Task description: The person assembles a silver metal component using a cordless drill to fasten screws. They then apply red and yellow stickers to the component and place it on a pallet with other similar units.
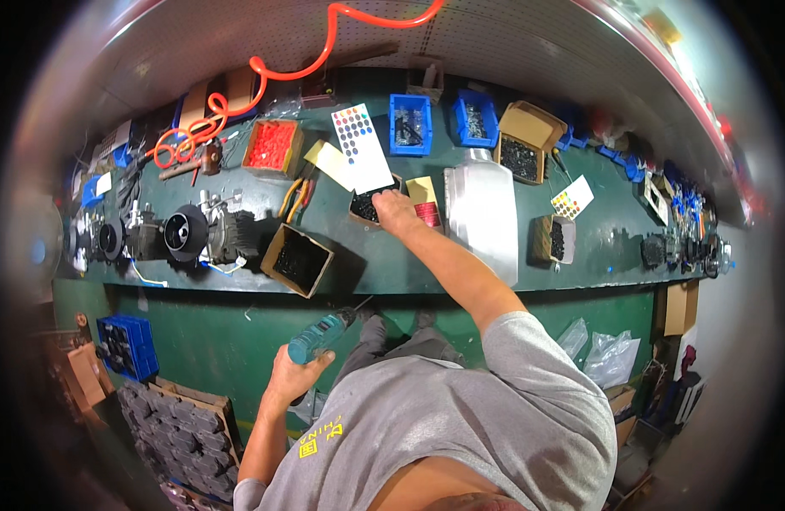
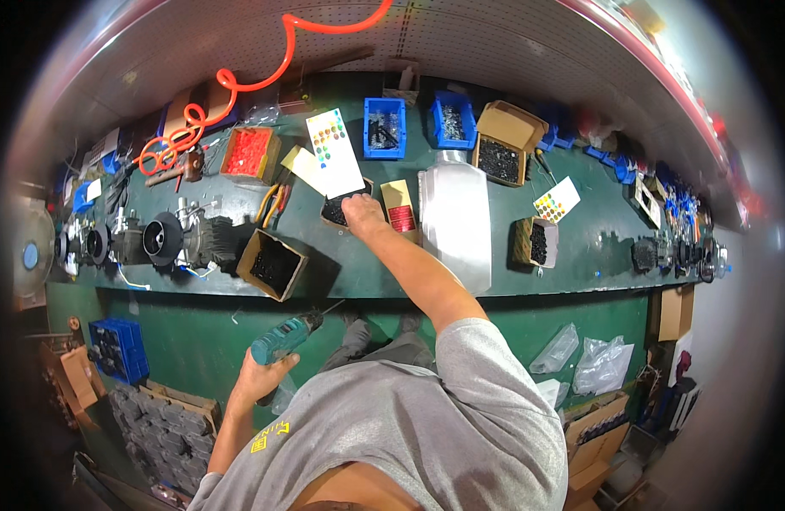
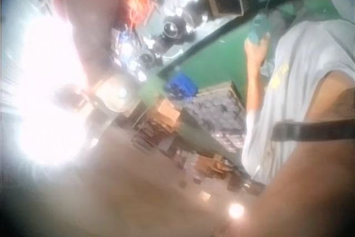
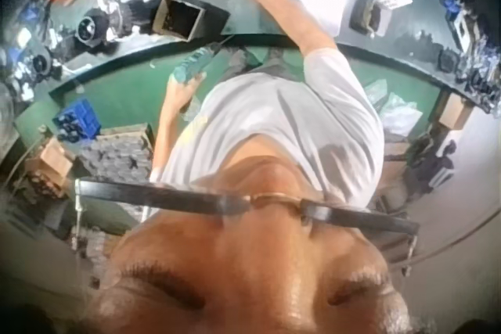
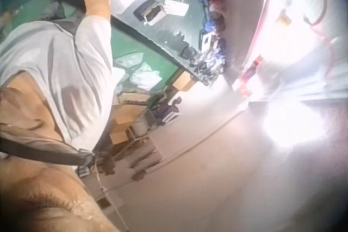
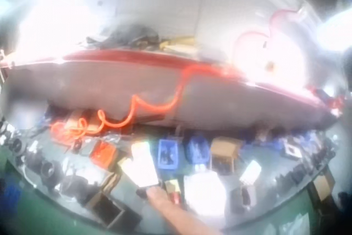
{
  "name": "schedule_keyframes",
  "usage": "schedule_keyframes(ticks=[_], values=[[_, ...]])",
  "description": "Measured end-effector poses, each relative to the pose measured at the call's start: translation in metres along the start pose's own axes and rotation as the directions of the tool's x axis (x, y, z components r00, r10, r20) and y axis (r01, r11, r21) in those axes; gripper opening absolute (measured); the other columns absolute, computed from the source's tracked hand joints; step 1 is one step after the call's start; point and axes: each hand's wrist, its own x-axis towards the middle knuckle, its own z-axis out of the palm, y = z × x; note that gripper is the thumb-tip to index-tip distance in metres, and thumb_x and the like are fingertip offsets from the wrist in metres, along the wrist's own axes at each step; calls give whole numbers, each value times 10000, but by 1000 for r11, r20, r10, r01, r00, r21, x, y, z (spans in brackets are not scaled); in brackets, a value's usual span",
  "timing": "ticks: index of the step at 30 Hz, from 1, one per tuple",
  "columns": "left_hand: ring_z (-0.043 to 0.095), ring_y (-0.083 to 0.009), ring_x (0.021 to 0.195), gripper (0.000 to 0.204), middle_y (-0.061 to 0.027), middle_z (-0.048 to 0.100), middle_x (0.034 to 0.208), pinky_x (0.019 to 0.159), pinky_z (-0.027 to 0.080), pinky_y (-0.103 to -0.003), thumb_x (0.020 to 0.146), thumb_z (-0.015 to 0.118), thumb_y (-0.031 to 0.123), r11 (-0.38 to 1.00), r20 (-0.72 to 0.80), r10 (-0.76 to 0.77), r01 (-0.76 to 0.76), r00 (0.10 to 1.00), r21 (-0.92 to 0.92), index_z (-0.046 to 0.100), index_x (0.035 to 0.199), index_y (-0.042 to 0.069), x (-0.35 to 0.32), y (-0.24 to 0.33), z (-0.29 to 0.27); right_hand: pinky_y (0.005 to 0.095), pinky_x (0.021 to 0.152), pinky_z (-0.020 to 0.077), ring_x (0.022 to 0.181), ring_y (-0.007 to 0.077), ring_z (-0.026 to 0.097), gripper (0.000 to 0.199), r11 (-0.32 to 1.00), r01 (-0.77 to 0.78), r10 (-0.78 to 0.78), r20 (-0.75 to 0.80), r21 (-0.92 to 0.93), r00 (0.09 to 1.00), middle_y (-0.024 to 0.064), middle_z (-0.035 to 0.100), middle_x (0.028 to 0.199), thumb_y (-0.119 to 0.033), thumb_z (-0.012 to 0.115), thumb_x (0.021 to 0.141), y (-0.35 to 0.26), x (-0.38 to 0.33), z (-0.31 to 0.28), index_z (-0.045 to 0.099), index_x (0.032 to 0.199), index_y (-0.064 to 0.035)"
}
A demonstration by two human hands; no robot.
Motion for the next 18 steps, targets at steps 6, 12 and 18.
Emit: schedule_keyframes(ticks=[6,12,18], values=[[632,-128,881,349,-51,716,989,807,528,-308,820,762,37,999,57,-32,34,998,-43,690,1161,17,7,-3,-5,416,918,533,1119,298,646,218,997,-8,17,102,-81,995,130,697,1113,-87,667,849,-13,-3,-15,736,1056,-76],[647,-134,925,341,-70,723,1051,838,530,-310,839,742,19,992,45,51,-45,998,-122,685,1174,3,11,7,-5,421,921,535,1122,310,644,207,1000,1,-3,48,31,999,148,696,1129,-73,638,848,-5,-5,-12,724,1035,-57],[619,-141,1047,389,-62,679,1197,929,497,-309,844,718,-25,976,81,128,-111,988,-188,667,1228,12,13,4,-1,434,896,530,1091,306,640,166,999,-3,2,32,37,999,139,681,1071,-101,630,843,-8,-2,3,733,972,-82]])
